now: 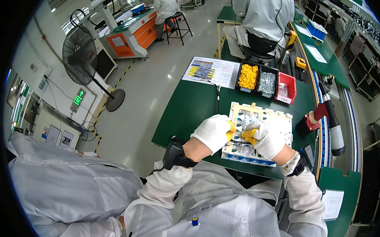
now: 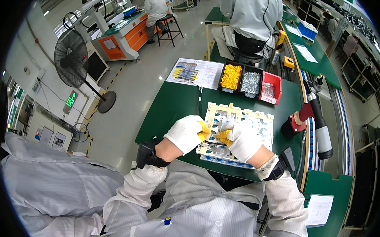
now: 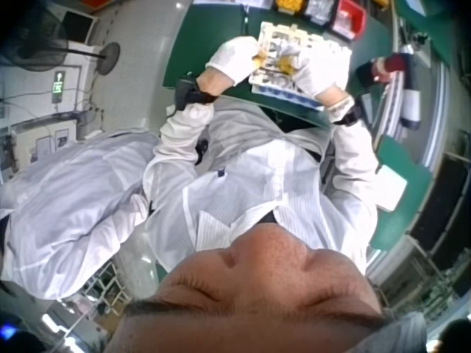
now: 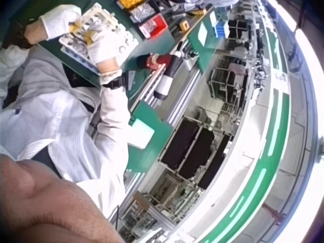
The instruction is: Assemble electronic components on a circuit board using hand tools and screws.
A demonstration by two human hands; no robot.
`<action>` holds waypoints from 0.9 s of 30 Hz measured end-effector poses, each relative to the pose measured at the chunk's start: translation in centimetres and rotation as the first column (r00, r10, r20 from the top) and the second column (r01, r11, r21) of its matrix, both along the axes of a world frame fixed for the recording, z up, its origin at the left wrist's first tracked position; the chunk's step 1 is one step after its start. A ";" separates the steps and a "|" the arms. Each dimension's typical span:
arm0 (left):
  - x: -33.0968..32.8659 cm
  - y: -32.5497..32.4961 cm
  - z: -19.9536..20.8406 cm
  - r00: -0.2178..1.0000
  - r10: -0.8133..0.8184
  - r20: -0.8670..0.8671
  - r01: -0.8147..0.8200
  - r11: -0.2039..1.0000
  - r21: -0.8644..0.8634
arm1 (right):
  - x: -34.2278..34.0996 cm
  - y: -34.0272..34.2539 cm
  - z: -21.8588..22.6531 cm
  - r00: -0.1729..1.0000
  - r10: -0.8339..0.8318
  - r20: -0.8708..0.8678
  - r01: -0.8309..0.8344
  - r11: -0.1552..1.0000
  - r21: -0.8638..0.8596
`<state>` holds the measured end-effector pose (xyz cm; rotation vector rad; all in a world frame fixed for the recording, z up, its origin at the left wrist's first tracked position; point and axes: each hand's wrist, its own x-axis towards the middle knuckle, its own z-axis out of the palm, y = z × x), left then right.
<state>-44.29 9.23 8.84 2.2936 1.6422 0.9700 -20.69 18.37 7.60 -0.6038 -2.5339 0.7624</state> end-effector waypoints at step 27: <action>-0.5 0.1 0.1 0.920 -0.158 -0.359 0.203 0.975 0.091 | -0.2 0.1 0.0 0.998 0.009 -0.069 -0.009 1.000 0.000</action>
